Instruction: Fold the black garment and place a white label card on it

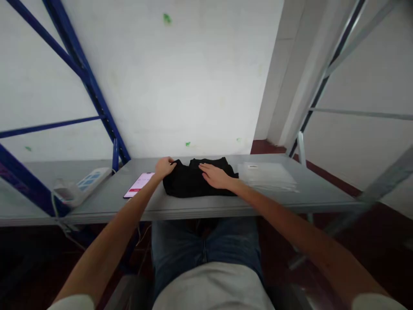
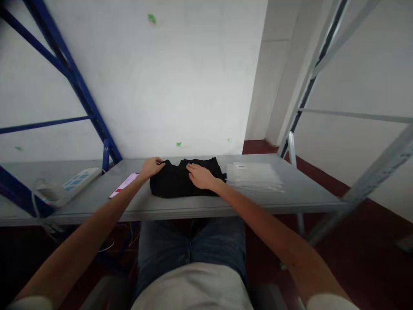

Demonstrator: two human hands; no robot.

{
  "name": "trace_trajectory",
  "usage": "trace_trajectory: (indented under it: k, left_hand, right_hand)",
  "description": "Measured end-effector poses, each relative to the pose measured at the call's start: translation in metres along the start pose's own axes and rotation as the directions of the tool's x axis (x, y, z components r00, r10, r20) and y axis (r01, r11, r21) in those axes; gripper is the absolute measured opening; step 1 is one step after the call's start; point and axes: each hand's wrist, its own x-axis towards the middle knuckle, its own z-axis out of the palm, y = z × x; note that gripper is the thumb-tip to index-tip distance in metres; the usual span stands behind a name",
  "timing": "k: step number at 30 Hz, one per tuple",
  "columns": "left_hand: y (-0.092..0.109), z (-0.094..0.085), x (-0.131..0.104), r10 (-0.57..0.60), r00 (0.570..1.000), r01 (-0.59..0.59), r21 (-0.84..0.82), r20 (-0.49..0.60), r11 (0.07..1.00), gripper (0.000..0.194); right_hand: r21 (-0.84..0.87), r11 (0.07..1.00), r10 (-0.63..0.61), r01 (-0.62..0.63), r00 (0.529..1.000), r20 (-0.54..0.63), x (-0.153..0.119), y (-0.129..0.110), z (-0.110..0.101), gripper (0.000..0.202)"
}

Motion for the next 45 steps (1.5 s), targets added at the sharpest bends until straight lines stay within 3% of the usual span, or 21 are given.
trace_trajectory:
  k: [4,9,13,16,23,27,32,39,42,45]
  left_hand:
    - [0.007,-0.003,-0.004,0.085,0.995,-0.088,-0.081,-0.044,0.993,0.021]
    - [0.024,-0.015,-0.031,0.315,0.949,-0.313,-0.206,-0.023,0.927,0.021]
    - [0.019,-0.017,-0.063,0.503,0.853,-0.482,-0.161,0.137,0.861,0.034]
    - [0.007,-0.015,-0.081,0.571,0.791,-0.549,-0.158,0.219,0.821,0.039]
    - [-0.007,-0.039,-0.107,0.612,0.758,-0.610,-0.086,0.225,0.788,0.058]
    - [-0.019,-0.052,-0.108,0.652,0.725,-0.649,-0.097,0.222,0.755,0.035]
    - [-0.023,-0.057,-0.104,0.574,0.769,-0.566,-0.117,0.281,0.816,0.028]
    - [-0.013,-0.065,-0.069,0.427,0.853,-0.342,-0.298,0.299,0.891,0.036]
    - [-0.011,-0.057,-0.041,0.318,0.909,-0.222,-0.335,0.268,0.916,0.040]
    - [-0.009,-0.040,-0.020,0.239,0.945,-0.178,-0.265,0.221,0.948,0.034]
  right_hand:
    - [0.028,1.000,-0.012,0.007,0.988,0.155,0.017,-0.020,0.018,0.051]
    - [-0.005,1.000,-0.009,0.010,0.983,0.182,0.013,-0.026,0.002,0.053]
    - [0.021,0.999,-0.052,0.049,0.983,0.177,-0.017,-0.019,-0.017,0.052]
    - [0.027,0.997,-0.072,0.069,0.978,0.194,-0.051,-0.009,-0.031,0.049]
    - [-0.019,1.000,-0.002,0.006,0.977,0.212,-0.115,0.019,-0.061,0.039]
    - [-0.008,1.000,0.003,-0.002,0.985,0.174,-0.127,0.027,-0.062,0.030]
    - [0.019,1.000,-0.003,0.000,0.989,0.146,-0.126,0.032,-0.063,0.029]
    - [0.051,0.985,0.167,-0.166,0.986,-0.024,-0.091,0.055,-0.074,0.026]
    - [-0.007,0.951,0.307,-0.310,0.944,-0.117,-0.060,0.068,-0.070,0.028]
    - [-0.088,0.879,0.454,-0.468,0.879,-0.144,-0.034,0.074,-0.054,0.028]
